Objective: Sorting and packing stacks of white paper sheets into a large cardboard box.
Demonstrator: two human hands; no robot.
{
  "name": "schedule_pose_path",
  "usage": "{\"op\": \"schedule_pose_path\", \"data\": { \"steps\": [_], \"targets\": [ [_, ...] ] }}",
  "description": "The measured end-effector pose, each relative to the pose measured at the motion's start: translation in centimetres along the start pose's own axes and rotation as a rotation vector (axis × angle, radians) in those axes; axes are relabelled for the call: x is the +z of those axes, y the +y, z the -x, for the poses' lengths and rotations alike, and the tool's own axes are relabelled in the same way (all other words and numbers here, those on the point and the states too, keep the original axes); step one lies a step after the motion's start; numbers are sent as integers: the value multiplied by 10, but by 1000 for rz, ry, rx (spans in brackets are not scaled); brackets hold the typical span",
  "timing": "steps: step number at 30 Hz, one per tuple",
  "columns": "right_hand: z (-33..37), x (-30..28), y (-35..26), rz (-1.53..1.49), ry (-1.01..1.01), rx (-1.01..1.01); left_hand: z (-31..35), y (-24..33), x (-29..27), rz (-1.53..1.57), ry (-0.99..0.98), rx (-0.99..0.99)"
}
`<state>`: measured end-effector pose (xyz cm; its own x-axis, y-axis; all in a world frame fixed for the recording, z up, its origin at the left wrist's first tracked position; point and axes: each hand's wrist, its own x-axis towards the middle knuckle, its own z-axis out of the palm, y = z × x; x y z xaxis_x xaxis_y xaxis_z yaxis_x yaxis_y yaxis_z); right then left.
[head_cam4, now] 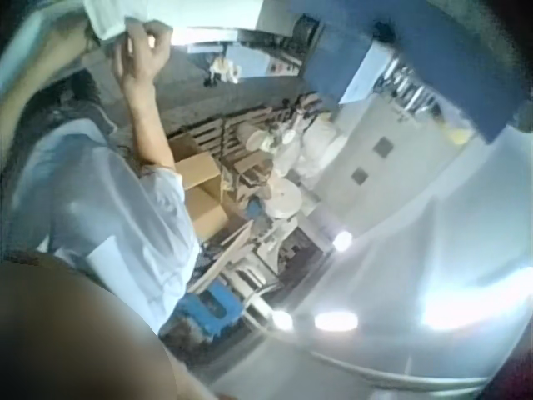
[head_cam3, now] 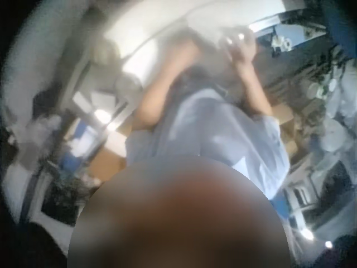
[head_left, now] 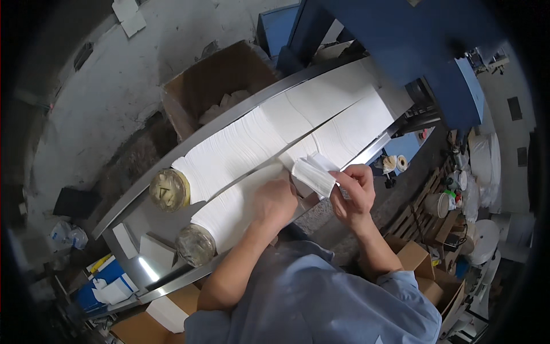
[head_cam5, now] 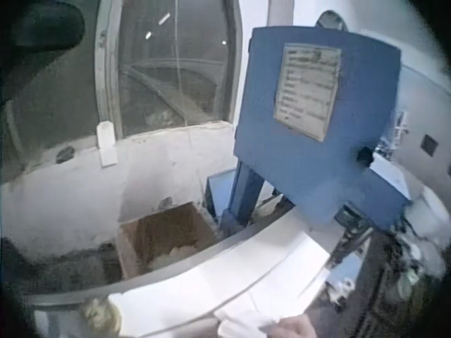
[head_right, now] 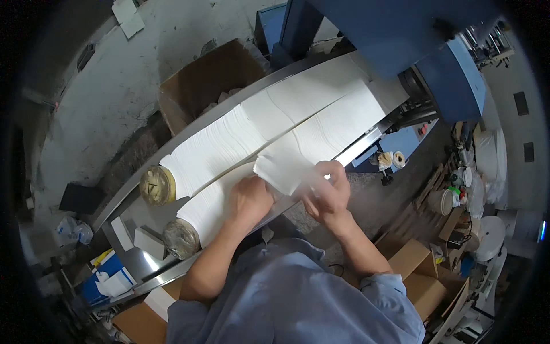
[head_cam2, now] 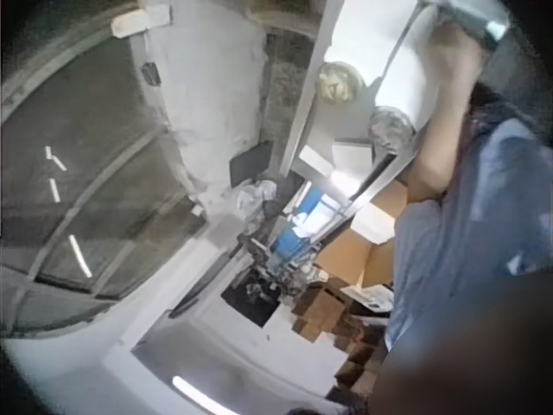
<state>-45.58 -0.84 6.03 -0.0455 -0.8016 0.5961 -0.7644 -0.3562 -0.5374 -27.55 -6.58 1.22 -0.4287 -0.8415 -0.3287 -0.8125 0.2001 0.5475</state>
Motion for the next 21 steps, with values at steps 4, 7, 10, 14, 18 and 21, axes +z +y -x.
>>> {"op": "schedule_pose_path", "data": {
  "steps": [4, 7, 10, 14, 18, 21],
  "targets": [
    [6, -5, 3, -22, 40, 23, 4, 10, -8, 18, 67, 33],
    [9, -5, 5, -53, 47, 37, 5, 11, -9, 25, 108, 29],
    [12, 2, 6, -95, 70, 74, 4, 10, -8, 55, 122, 2],
    [11, 7, 10, -138, 3, 109, 8, 13, -19, 39, 84, 17],
    [-18, 30, 17, -367, -22, 307, 10, 10, -17, 50, 76, -17],
    [-45, 51, 20, -541, -1, 349, 12, 12, -16, 85, 50, -31]
  ]
}}
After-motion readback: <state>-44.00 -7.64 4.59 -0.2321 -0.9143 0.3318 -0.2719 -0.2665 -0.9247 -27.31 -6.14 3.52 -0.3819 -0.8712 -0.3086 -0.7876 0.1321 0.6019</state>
